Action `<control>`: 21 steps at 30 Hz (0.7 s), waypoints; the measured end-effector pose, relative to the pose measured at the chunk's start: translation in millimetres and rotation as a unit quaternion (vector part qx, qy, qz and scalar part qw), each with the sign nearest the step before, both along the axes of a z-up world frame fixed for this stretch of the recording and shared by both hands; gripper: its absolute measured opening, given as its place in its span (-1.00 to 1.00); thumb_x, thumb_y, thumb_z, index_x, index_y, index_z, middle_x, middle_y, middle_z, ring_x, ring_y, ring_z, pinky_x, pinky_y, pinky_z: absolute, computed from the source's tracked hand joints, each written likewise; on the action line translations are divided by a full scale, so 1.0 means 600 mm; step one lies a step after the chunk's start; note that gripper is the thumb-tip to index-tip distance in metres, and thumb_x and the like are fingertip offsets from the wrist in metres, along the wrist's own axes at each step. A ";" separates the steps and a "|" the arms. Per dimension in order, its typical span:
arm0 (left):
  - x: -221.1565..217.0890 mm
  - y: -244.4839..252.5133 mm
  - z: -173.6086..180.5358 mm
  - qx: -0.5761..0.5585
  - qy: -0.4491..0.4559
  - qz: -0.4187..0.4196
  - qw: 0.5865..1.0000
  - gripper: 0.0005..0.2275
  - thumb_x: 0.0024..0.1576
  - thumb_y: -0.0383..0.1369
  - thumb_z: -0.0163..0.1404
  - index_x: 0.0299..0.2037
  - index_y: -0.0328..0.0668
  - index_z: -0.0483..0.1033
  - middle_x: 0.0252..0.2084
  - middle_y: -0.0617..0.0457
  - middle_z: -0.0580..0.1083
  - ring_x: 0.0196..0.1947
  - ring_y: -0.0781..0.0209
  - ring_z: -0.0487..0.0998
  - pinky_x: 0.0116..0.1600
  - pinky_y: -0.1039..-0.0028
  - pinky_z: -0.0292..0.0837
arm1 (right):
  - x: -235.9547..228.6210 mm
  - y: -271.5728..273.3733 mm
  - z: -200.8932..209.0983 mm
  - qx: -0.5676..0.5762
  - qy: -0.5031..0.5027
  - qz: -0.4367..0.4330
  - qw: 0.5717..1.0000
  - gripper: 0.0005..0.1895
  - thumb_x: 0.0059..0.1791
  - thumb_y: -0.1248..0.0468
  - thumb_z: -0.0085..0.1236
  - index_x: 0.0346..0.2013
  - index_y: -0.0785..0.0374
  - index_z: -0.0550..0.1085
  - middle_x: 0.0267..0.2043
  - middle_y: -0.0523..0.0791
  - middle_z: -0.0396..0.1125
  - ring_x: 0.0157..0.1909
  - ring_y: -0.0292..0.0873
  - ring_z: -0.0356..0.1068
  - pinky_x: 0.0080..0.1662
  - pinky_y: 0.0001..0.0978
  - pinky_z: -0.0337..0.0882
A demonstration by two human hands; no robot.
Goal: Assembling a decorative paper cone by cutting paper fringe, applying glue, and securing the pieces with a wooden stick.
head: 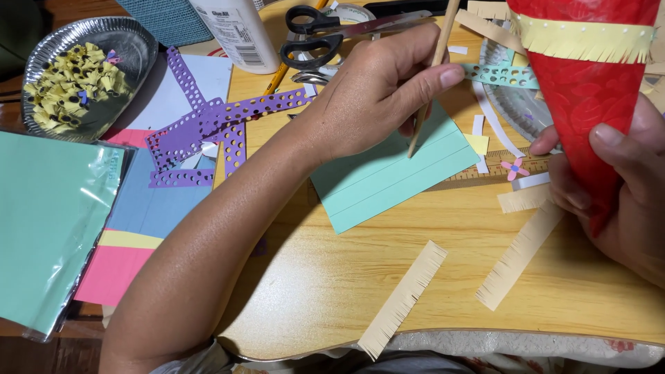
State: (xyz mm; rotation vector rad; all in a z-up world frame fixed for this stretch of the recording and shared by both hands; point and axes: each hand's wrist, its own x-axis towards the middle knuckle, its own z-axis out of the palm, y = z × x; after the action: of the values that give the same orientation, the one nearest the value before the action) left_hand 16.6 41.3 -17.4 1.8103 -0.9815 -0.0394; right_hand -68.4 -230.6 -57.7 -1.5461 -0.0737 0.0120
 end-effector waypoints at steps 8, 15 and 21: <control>0.005 0.000 0.001 -0.056 0.020 -0.005 0.998 -0.82 0.33 -0.24 -0.12 -0.27 -0.09 0.25 -0.52 0.15 0.35 -0.61 0.42 0.48 -0.54 0.64 0.37 | -0.001 0.003 0.002 -0.002 0.000 -0.001 1.000 -0.53 0.04 0.06 -0.15 0.10 0.33 0.11 -0.15 0.05 0.27 -0.72 -0.31 -0.14 -0.63 -0.47 -0.18; 0.020 0.012 0.014 -0.275 0.324 0.014 0.905 -0.75 0.17 -0.18 0.01 -0.29 -0.22 0.38 -0.37 -0.19 0.59 -0.52 0.11 0.65 -0.46 0.49 0.56 | -0.005 0.011 0.028 -0.043 -0.007 0.028 0.999 -0.50 0.03 -0.05 -0.08 -0.13 0.41 0.28 -0.72 -0.05 0.05 -0.80 -0.29 -0.18 -0.72 -0.43 -0.26; 0.031 0.019 0.004 -0.351 0.404 -0.017 0.845 -0.83 0.25 -0.33 -0.02 -0.21 -0.32 0.41 -0.29 -0.38 0.58 -0.48 -0.05 0.66 -0.41 0.35 0.64 | -0.010 0.012 0.022 -0.030 -0.008 0.024 0.999 -0.59 0.07 0.19 -0.17 0.09 0.45 0.18 -0.25 0.17 0.28 -0.72 -0.25 -0.06 -0.60 -0.46 -0.05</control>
State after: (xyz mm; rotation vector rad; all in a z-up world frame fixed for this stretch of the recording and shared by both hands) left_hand 35.5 52.8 -15.0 0.9272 -0.3271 -0.3846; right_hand -74.4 -223.3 -44.6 -1.6039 -0.1239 0.0398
